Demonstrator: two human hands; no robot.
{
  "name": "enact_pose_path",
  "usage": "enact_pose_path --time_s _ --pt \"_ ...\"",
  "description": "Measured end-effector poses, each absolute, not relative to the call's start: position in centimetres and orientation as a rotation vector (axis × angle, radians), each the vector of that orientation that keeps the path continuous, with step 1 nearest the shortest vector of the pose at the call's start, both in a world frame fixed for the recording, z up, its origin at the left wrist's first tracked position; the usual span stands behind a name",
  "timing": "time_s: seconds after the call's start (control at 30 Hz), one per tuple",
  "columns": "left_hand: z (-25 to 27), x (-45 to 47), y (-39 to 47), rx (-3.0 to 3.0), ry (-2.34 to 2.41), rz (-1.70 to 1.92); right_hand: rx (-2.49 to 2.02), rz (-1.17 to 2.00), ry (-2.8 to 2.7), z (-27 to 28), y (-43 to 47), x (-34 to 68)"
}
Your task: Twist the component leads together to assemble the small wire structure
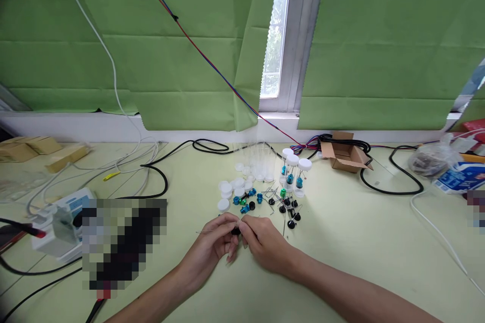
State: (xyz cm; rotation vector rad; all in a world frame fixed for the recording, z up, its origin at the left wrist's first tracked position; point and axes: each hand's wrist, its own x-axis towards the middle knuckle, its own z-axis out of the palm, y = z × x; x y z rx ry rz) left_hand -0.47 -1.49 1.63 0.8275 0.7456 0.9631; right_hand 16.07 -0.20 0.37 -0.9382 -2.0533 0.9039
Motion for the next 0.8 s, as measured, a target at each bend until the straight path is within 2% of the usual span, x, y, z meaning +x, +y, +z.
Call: enact_pose_path --time_s 0.8 --pt "1.67 -0.44 -1.64 0.875 0.758 0.947 -0.946 0.86 -2.071 0.3 -0.23 16.09"
